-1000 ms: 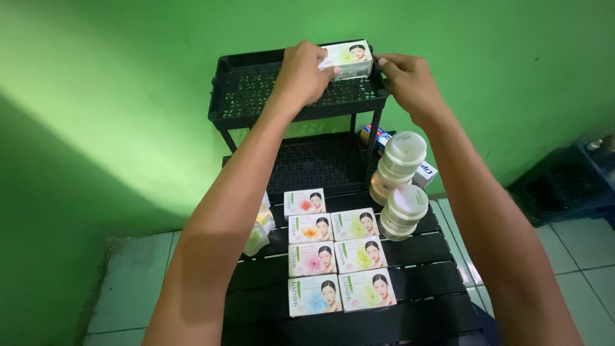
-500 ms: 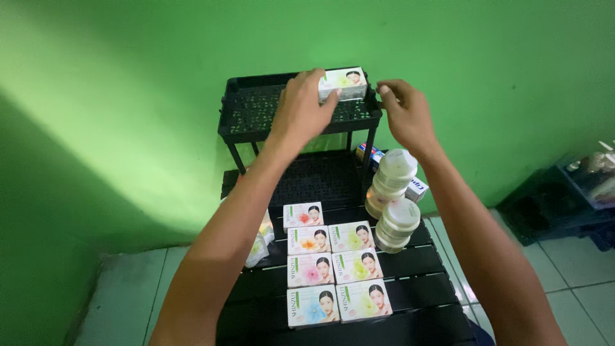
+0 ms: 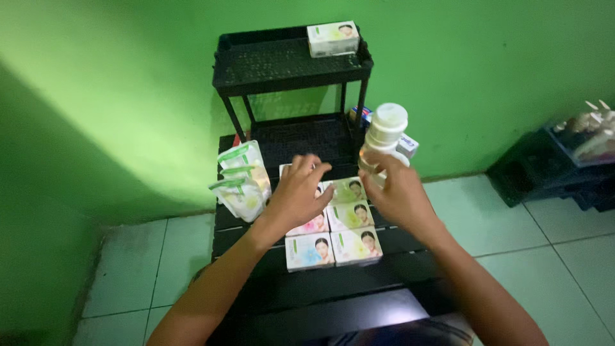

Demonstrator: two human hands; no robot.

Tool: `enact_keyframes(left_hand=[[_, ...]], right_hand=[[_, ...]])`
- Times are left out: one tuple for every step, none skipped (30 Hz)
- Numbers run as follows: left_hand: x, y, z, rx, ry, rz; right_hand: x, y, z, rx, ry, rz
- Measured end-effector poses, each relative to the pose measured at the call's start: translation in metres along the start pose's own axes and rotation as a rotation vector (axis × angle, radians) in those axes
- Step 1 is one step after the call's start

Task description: The person organizes personal care items on a low black table, stacking white tubs and arranging sachets and small boxes into neat piles. They move items from scattered positions into organized stacks and place some boxes on the upper shelf of a two-tier stand.

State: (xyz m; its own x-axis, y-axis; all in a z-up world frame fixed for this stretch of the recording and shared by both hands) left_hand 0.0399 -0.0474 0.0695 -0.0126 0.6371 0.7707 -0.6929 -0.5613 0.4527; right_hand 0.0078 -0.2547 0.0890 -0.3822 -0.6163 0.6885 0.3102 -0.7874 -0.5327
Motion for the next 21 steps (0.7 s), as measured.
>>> enact_keyframes(left_hand=[[-0.01, -0.004, -0.006, 0.004, -0.012, 0.023], [-0.021, -0.009, -0.01, 0.009, -0.023, 0.047], [-0.03, -0.014, -0.014, 0.014, -0.033, 0.071], [-0.039, -0.02, -0.016, 0.033, -0.077, 0.074], [-0.047, -0.026, -0.017, 0.053, -0.121, 0.077], [-0.055, -0.031, -0.019, 0.075, -0.166, 0.08], [-0.061, -0.037, -0.018, 0.106, -0.207, 0.085], [-0.067, -0.042, -0.017, 0.136, -0.247, 0.092], [-0.072, -0.047, -0.015, 0.167, -0.287, 0.098], [-0.075, -0.05, -0.013, 0.199, -0.313, 0.107], [-0.078, -0.053, -0.011, 0.23, -0.339, 0.116], [-0.08, -0.056, -0.01, 0.263, -0.366, 0.124], [-0.08, -0.056, -0.009, 0.261, -0.36, 0.109], [-0.079, -0.056, -0.008, 0.26, -0.354, 0.095], [-0.077, -0.056, -0.006, 0.259, -0.348, 0.08], [-0.077, -0.056, -0.005, 0.284, -0.379, 0.093], [-0.077, -0.056, -0.004, 0.309, -0.41, 0.106], [-0.075, -0.056, -0.001, 0.333, -0.439, 0.12], [-0.073, -0.054, 0.001, 0.343, -0.45, 0.103], [-0.072, -0.053, 0.004, 0.352, -0.461, 0.085], [-0.07, -0.051, 0.005, 0.362, -0.472, 0.067]], right_hand=[[-0.005, 0.003, -0.009, -0.033, -0.038, -0.015], [-0.011, 0.006, -0.018, -0.065, -0.077, -0.031], [-0.015, 0.008, -0.026, -0.084, -0.091, -0.017], [-0.019, 0.01, -0.032, -0.098, -0.102, -0.003], [-0.023, 0.012, -0.037, -0.112, -0.113, 0.011], [-0.026, 0.012, -0.041, -0.098, -0.124, 0.004], [-0.03, 0.011, -0.045, -0.083, -0.135, -0.004], [-0.033, 0.01, -0.049, -0.068, -0.145, -0.011], [-0.036, 0.01, -0.052, -0.101, -0.148, -0.033], [-0.038, 0.011, -0.056, -0.133, -0.151, -0.056], [-0.04, 0.012, -0.06, -0.166, -0.154, -0.078], [-0.042, 0.011, -0.063, -0.149, -0.126, -0.105], [-0.045, 0.01, -0.065, -0.132, -0.099, -0.132], [-0.048, 0.01, -0.066, -0.114, -0.072, -0.159], [-0.051, 0.011, -0.068, -0.115, -0.08, -0.186], [-0.055, 0.013, -0.071, -0.117, -0.091, -0.213], [-0.058, 0.014, -0.073, -0.118, -0.103, -0.24], [-0.06, 0.014, -0.074, -0.099, -0.076, -0.244], [-0.063, 0.013, -0.075, -0.081, -0.049, -0.248], [-0.063, 0.013, -0.075, -0.062, -0.022, -0.252], [-0.065, 0.015, -0.075, -0.073, -0.031, -0.244]])
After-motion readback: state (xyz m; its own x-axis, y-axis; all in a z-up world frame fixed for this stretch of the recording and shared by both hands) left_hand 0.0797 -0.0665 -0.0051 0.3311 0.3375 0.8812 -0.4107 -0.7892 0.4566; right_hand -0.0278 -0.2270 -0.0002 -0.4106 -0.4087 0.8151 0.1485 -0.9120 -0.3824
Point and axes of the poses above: each hand's wrist, its own z-axis towards the middle knuckle, its own x-axis out of the back of the hand, y = z × x, the point moved 4 cm from there along z, towards the middle knuckle, and after that the axes turned 9 degrees about -z, right-handed, at the moved point
